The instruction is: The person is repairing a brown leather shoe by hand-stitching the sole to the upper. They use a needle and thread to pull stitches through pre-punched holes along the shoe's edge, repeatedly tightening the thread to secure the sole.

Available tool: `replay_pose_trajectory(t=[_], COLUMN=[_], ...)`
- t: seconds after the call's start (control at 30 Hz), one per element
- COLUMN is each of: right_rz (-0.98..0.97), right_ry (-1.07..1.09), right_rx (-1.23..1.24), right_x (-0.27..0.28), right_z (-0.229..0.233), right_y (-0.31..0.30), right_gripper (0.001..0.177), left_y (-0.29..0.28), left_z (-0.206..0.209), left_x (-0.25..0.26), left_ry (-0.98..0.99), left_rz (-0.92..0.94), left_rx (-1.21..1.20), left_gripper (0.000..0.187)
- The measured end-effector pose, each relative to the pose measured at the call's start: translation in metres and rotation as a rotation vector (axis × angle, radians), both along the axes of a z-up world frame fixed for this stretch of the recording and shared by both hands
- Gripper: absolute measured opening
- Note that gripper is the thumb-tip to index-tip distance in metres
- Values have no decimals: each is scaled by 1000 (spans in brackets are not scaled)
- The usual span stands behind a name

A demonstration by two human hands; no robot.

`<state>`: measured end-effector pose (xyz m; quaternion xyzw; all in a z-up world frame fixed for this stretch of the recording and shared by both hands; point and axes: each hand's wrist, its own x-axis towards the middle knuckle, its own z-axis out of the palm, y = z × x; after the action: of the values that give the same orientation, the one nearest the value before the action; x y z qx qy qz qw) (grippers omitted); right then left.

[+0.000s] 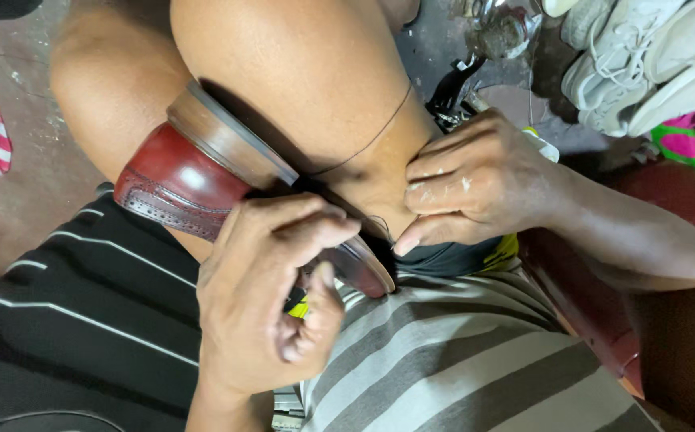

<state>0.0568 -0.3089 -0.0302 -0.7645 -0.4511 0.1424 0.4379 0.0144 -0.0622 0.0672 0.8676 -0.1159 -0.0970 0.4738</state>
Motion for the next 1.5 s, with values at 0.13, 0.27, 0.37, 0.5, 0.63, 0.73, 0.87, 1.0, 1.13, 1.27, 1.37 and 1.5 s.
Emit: replay_pose_trajectory(t=[0.13,0.27,0.37,0.5,0.63,0.73,0.87,1.0,1.13,1.27,1.37,1.5], right_rz=[-7,-16,-10,116,301,-7,-176,-139,-32,-49,-211,-207], right_ry=[16,14,7,161,678,573,222,291,851,859,714,461], right_rx=[-4,-20,-38,-54,233,208,158,12,-29,-22,80,-214], right_x=[-2,0,0,4,10,6,-15,-30,-26,-24,-28,-19], right_z=[-2,2,4,14,18,27,37,34,31,46,67,63], right_y=[-4,0,2,6,12,19,39,39,22,-8,-11,26], right_gripper=[51,47,47,38,20,14,24,12,7,10,10,20], left_y=[-10,-12,-10,-6,2,14,16,19,23,21,14,3], left_z=[-2,-10,-13,-16,-23,-26,-26,-25,-19,-16,-11,-7], left_x=[0,-8,-10,-15,-21,-28,-41,-50,-51,-30,-20,-7], left_ry=[-87,-164,-171,-157,-133,-62,68,233,344,334,23,131], left_rz=[-112,-102,-94,-82,-23,62,238,397,389,39,-181,-154], left_rx=[178,280,274,218,31,-132,-363,-659,-671,-298,-55,-18], left_gripper=[34,22,16,15,16,16,20,26,32,54,60,76])
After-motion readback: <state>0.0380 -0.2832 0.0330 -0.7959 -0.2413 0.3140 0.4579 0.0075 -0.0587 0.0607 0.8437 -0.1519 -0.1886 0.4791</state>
